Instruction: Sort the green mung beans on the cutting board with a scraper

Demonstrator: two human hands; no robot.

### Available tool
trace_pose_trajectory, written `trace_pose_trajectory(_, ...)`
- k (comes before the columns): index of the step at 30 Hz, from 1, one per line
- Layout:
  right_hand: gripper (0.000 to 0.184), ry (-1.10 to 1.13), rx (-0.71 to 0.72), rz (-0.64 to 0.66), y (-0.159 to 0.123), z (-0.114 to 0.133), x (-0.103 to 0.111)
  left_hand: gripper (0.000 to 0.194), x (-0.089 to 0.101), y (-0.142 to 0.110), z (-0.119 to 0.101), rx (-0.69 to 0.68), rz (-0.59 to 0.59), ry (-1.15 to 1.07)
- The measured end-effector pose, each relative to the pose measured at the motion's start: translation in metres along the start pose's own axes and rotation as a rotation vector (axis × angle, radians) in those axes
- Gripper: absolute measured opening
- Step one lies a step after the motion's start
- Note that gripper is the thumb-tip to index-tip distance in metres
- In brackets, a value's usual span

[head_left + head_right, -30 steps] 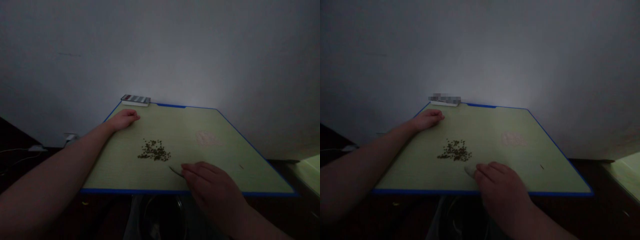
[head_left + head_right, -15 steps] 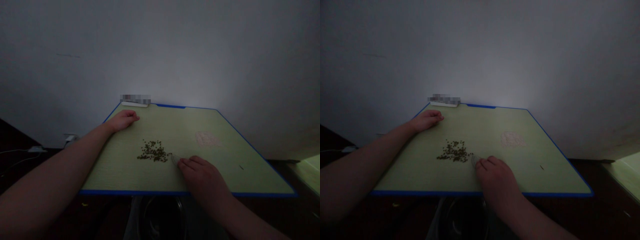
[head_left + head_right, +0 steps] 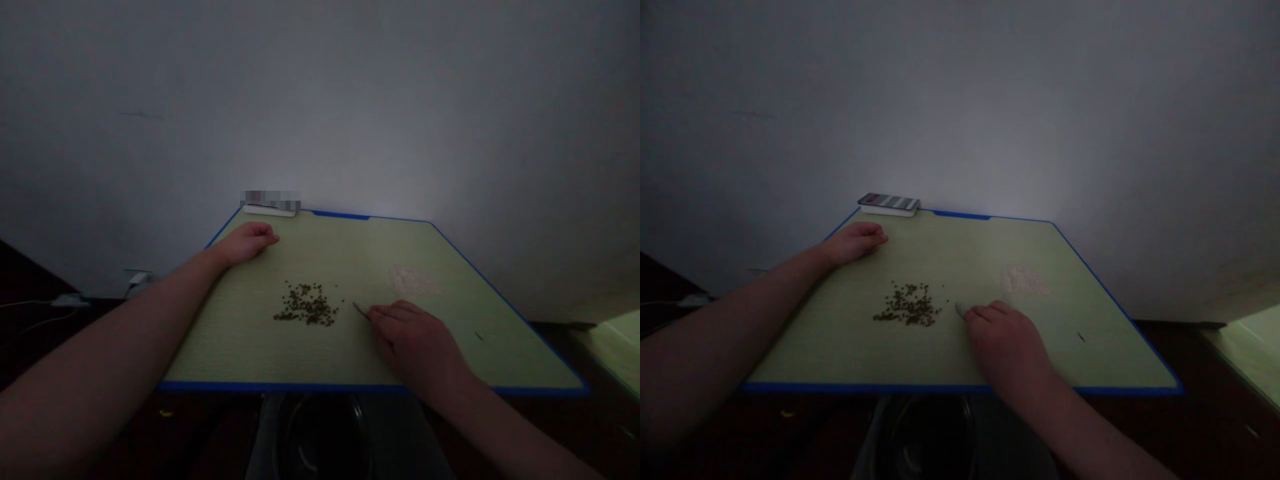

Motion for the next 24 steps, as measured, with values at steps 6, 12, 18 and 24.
trace_pose_trajectory(6, 0.023, -0.069, 0.021, 0.109, 0.012, 0.006, -0.010, 0.030, 0.001, 0.001, 0.001, -0.041, -0.024, 0.024)
trace_pose_trajectory(12, 0.025, -0.225, -0.181, 0.178, 0.030, -0.029, -0.001, 0.029, 0.000, 0.001, -0.001, -0.036, -0.011, 0.023)
trace_pose_trajectory(18, 0.023, -0.190, -0.151, 0.165, 0.052, -0.026, -0.001, 0.029, 0.000, 0.000, -0.001, -0.025, -0.010, 0.020)
trace_pose_trajectory(24, 0.022, -0.278, -0.230, 0.250, 0.066, -0.057, -0.008, 0.029, 0.000, -0.002, -0.004, -0.029, -0.011, 0.020)
Point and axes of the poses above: each hand's wrist, its own y-axis towards the middle knuckle, its own x-axis out of the back of the hand, z = x × y, the point moved 2 cm from there along y, towards the middle knuckle, and after that the axes turned 6 degrees about -z, right-handed, at the moved point
